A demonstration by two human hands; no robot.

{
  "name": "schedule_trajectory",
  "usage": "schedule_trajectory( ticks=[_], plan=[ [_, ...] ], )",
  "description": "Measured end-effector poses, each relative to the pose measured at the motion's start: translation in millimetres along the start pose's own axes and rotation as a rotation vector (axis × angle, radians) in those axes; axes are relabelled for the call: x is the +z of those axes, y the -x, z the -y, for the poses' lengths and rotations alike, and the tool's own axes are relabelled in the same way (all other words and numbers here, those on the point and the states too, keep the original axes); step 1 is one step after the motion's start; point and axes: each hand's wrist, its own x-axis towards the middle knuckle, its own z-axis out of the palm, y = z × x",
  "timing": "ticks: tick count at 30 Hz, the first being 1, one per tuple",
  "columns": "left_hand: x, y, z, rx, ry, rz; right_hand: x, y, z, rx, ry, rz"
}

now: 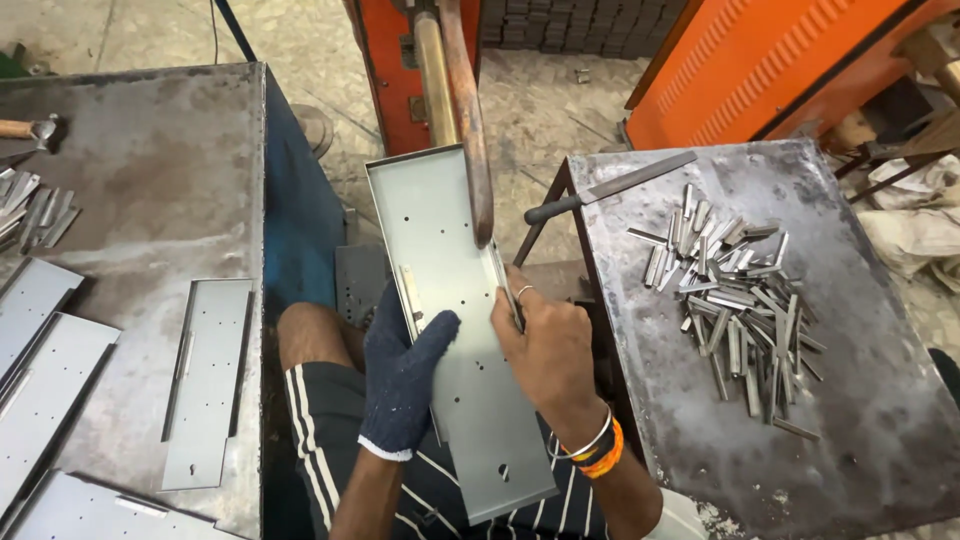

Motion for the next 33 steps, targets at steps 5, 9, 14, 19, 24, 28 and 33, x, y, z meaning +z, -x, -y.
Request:
schedule_trajectory(
  ticks=[5,9,14,19,24,28,33],
  plan=[
    [0,2,-1,-0.035,0.013,-0.036,-1,-2,3,0.008,0.014,0.02],
    [1,2,-2,-0.05,0.055,-0.048,-3,-4,6,0.01,0.033,0.042],
    [-4,0,5,-0.035,0.022,-0.03,0,-2,3,0.035,-0.004,0.052],
    [-5,0,4,-0.024,0.022,-0.018,0,-2,5,0.027,-0.03,0.038],
    [-12,2,9,-0.058,0.01,-0.037,18,8,-13,-0.051,0.033,0.021],
    [-13,-4,7,0.037,-0.004,-0.025,18,5,-8,-0.019,0.046,0.04],
    [-4,-14,-9,0.012,0.066,-0.032,1,4,3,0.034,0.068,0.069]
  ],
)
